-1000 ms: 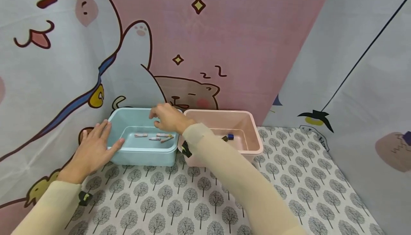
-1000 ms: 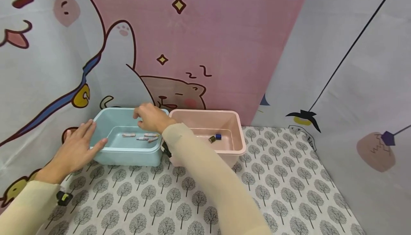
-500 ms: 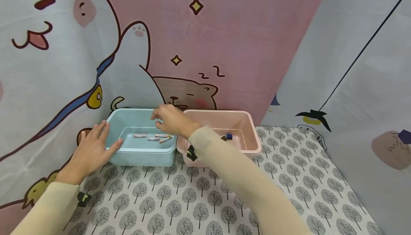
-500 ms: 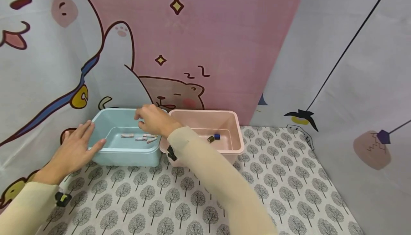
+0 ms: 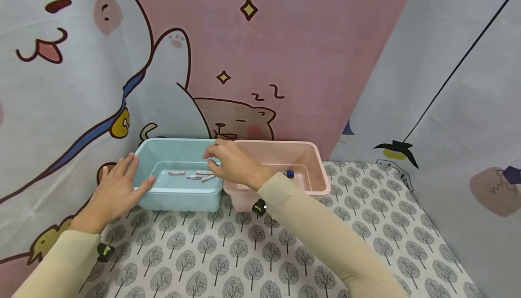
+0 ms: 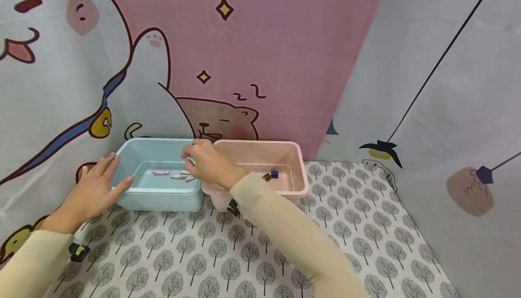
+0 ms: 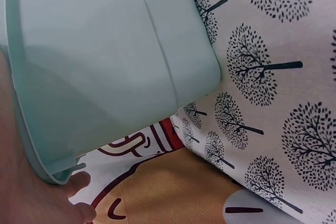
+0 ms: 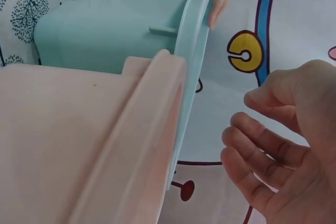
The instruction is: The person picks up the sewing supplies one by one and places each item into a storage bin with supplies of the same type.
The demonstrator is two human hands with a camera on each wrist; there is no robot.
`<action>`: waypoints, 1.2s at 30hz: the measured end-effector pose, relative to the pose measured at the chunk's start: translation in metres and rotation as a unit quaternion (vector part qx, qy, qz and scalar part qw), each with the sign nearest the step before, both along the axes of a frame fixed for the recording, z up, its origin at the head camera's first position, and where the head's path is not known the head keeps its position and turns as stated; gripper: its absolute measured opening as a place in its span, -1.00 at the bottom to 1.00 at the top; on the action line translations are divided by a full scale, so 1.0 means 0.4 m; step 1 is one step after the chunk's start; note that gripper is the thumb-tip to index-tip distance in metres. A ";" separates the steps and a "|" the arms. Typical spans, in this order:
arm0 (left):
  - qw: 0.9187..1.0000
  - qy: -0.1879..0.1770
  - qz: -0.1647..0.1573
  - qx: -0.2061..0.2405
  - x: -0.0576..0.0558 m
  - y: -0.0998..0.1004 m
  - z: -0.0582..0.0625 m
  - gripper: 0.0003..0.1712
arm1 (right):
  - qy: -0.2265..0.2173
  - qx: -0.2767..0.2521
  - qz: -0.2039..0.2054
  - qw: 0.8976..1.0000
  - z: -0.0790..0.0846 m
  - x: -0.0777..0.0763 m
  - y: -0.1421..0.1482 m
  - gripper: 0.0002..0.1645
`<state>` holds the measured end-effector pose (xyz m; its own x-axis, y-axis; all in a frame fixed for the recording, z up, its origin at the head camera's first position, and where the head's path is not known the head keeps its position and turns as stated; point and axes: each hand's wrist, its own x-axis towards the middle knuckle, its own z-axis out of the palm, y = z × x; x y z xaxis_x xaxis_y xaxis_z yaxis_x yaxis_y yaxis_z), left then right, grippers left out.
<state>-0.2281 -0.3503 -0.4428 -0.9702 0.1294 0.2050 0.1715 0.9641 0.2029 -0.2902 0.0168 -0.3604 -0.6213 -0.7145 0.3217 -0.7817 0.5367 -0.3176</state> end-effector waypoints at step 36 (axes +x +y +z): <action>1.000 0.001 -0.011 -0.007 0.011 0.023 0.018 0.18 | 0.174 -0.102 -0.092 0.975 -0.120 0.184 0.444 -0.63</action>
<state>-0.2237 -0.3410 -0.4355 -0.9666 0.1539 0.2050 0.1933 0.9628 0.1886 -0.2166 0.1944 -0.4086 -0.5613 -0.4998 0.6596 -0.7573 0.6316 -0.1659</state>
